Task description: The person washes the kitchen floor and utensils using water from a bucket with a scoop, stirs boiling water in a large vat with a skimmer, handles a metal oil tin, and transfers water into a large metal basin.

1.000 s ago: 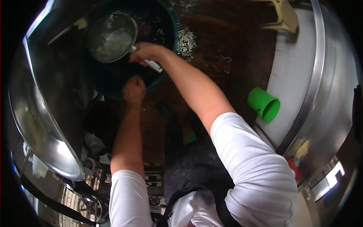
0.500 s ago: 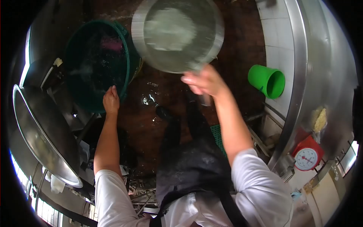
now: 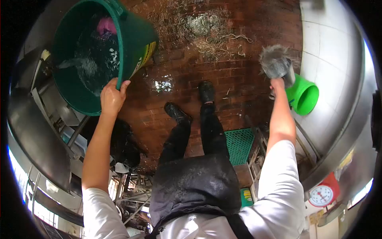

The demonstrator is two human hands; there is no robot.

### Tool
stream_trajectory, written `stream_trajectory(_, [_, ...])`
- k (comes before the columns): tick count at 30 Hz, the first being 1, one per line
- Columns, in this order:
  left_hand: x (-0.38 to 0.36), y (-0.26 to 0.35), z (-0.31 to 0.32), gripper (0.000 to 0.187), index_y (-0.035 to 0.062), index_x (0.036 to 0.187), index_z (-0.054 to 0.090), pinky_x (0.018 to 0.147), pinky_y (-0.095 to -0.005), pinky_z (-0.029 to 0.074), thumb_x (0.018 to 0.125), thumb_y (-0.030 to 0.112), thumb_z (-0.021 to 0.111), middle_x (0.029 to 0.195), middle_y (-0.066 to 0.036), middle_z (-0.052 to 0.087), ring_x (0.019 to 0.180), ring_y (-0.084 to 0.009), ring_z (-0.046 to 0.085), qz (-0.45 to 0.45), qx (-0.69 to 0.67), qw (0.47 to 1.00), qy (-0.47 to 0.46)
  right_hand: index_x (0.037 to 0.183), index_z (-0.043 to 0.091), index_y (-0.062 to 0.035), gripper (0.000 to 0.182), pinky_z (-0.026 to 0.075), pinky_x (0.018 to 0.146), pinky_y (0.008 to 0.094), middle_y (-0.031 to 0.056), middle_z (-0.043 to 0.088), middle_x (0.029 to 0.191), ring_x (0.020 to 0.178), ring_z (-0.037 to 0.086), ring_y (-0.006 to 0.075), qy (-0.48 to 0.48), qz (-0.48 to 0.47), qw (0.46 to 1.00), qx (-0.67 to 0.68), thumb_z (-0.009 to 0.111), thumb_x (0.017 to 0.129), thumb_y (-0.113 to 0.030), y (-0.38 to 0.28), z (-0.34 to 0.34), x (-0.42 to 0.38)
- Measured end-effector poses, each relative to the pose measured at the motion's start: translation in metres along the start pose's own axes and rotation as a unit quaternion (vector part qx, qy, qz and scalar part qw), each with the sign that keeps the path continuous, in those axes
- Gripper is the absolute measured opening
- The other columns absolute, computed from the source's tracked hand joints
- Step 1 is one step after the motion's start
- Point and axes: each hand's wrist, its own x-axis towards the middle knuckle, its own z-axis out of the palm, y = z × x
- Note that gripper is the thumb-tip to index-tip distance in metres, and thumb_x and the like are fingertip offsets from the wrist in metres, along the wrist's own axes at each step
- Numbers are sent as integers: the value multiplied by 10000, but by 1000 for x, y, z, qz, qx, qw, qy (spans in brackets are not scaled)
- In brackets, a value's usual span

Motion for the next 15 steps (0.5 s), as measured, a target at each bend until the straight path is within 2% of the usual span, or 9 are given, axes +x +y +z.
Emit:
stream_trajectory(1, [-1, -4, 4, 413, 26, 932, 685, 733, -498, 498, 919, 436, 641, 910, -196, 678, 847, -440, 629, 3, 9, 1000, 6, 974, 675, 43, 220, 514, 564, 438, 172, 708, 908, 642, 676, 306, -34, -8, 990, -133, 579, 843, -106, -26, 15, 16])
stream_trajectory(3, [0, -11, 8, 415, 24, 929, 685, 740, -495, 501, 915, 437, 646, 921, -190, 680, 862, -436, 632, 13, 22, 999, 20, 1165, 588, 82, 378, 560, 750, 458, 227, 696, 1068, 869, 709, 396, 62, -21, 984, -166, 609, 863, -144, -53, 61, 32])
stream_trajectory(5, [1, 0, 2, 431, 11, 980, 688, 771, -484, 511, 914, 435, 648, 967, -191, 684, 900, -430, 635, -11, 15, 1000, -19, 1340, 395, 134, 603, 542, 883, 471, 273, 662, 1141, 1015, 678, 416, 140, 0, 982, -125, 625, 863, -155, -117, 61, -29])
stream_trajectory(7, [3, 8, -8, 438, 2, 1008, 687, 785, -480, 513, 912, 429, 651, 978, -196, 682, 910, -429, 635, -43, 11, 998, -49, 1402, 312, 99, 606, 595, 817, 469, 256, 680, 1108, 998, 690, 382, 112, -31, 983, -141, 598, 931, -153, -163, 36, -90])
stream_trajectory(8, [2, 6, -11, 432, 6, 1015, 688, 791, -477, 515, 911, 423, 652, 988, -191, 683, 917, -423, 636, -38, 5, 998, -44, 1334, 364, 101, 521, 597, 769, 469, 280, 681, 1037, 946, 692, 404, 161, -81, 976, -124, 591, 924, -128, -167, 33, -104])
stream_trajectory(11, [0, -4, -4, 410, 20, 1034, 690, 811, -467, 518, 907, 408, 656, 1020, -176, 684, 947, -401, 640, -18, -15, 999, -24, 1224, 413, 84, 418, 577, 700, 480, 290, 674, 935, 851, 689, 422, 249, -233, 933, -115, 596, 910, -122, -204, 6, -164])
stream_trajectory(12, [1, -7, -2, 402, 26, 1037, 691, 821, -463, 518, 905, 404, 658, 1032, -170, 683, 964, -391, 640, -8, -21, 1000, -16, 1179, 423, 63, 374, 558, 674, 496, 290, 661, 889, 807, 677, 434, 258, -326, 907, -68, 593, 901, -118, -223, -7, -204])
stream_trajectory(13, [1, -9, -4, 393, 32, 1041, 691, 830, -459, 519, 903, 399, 659, 1044, -164, 683, 980, -382, 641, 1, -25, 1000, -9, 1135, 432, 42, 330, 540, 649, 511, 290, 649, 843, 763, 664, 445, 260, -414, 872, -19, 591, 891, -114, -245, -22, -253])
stream_trajectory(15, [3, -6, -14, 405, 32, 1083, 682, 862, -441, 518, 904, 395, 654, 1077, -157, 680, 1030, -363, 633, -24, -40, 998, -40, 1116, 468, 28, 291, 525, 634, 522, 271, 640, 793, 724, 653, 446, 162, -471, 865, 61, 586, 881, -99, -301, -42, -358])
